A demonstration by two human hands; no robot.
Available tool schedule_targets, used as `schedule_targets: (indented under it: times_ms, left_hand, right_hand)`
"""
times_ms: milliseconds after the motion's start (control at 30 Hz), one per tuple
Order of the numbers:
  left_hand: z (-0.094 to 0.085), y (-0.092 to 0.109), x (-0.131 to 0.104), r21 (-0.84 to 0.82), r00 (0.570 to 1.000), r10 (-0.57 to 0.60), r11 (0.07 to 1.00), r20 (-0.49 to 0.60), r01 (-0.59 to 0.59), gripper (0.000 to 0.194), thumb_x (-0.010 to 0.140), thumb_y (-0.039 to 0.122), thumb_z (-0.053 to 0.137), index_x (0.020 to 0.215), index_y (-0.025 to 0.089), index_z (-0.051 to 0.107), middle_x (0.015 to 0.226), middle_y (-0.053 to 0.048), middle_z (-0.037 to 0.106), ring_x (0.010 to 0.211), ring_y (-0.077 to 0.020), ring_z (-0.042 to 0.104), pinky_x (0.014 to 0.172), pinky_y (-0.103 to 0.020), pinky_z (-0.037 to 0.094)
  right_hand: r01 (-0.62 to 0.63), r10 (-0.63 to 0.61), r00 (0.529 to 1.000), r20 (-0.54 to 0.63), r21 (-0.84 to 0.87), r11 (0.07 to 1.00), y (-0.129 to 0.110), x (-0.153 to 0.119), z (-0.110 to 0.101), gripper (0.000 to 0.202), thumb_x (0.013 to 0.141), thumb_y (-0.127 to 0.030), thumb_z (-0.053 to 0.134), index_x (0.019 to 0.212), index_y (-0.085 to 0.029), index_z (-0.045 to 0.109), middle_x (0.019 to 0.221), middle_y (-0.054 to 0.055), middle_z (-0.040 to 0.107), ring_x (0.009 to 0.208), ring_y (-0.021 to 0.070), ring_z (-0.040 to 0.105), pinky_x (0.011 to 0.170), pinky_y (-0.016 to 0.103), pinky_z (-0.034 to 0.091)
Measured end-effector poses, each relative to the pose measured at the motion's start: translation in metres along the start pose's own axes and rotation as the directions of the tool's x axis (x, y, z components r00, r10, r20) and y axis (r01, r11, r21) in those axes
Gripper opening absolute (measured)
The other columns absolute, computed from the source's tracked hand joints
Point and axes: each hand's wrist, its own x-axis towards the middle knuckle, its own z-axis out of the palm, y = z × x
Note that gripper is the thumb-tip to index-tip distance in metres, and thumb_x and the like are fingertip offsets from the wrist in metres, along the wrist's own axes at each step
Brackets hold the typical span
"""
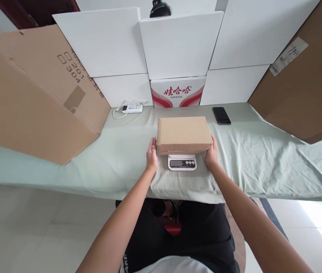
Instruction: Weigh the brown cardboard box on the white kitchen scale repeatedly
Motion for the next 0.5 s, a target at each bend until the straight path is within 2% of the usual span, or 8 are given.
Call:
schedule_targets:
  times_ms: [200, 400, 500]
  left_hand:
    - [-0.0004, 0.0028, 0.0003, 0.033, 1.000, 0.011, 0.999, 0.018, -0.012, 0.073, 0.104, 0.068, 0.055, 0.165, 0.028, 0.056, 0.179, -0.005, 0.052, 0.171, -0.0258, 0.045, 0.143, -0.041, 0.036]
    - [-0.0001, 0.0002, 0.0036, -0.002, 1.000, 0.016, 1.000, 0.004, -0.016, 0.076, 0.105, 0.067, 0.053, 0.168, 0.025, 0.051, 0.178, -0.009, 0.053, 0.169, -0.0264, 0.048, 0.142, -0.042, 0.039]
    - [0.0000, 0.0018, 0.0042, -0.017, 1.000, 0.010, 1.000, -0.002, -0.010, 0.077, 0.107, 0.064, 0.051, 0.171, 0.022, 0.047, 0.180, -0.010, 0.050, 0.169, -0.0259, 0.048, 0.141, -0.040, 0.041]
  right_hand:
    - [-0.017, 0.017, 1.000, 0.001, 0.001, 1.000, -0.0051, -0.0014, 0.0015, 0.071, 0.099, -0.073, 0.055, 0.152, -0.026, 0.065, 0.132, 0.011, 0.074, 0.132, 0.0338, 0.063, 0.121, 0.051, 0.048]
    - [-0.004, 0.004, 1.000, -0.013, 0.007, 1.000, -0.0053, -0.0014, 0.0026, 0.065, 0.100, -0.068, 0.056, 0.149, -0.026, 0.066, 0.121, 0.010, 0.076, 0.126, 0.0337, 0.065, 0.117, 0.051, 0.050]
    - [0.021, -0.021, 0.999, -0.027, 0.014, 1.000, -0.0057, -0.0006, 0.0044, 0.062, 0.099, -0.069, 0.057, 0.142, -0.026, 0.069, 0.121, 0.010, 0.076, 0.123, 0.0334, 0.065, 0.113, 0.049, 0.051]
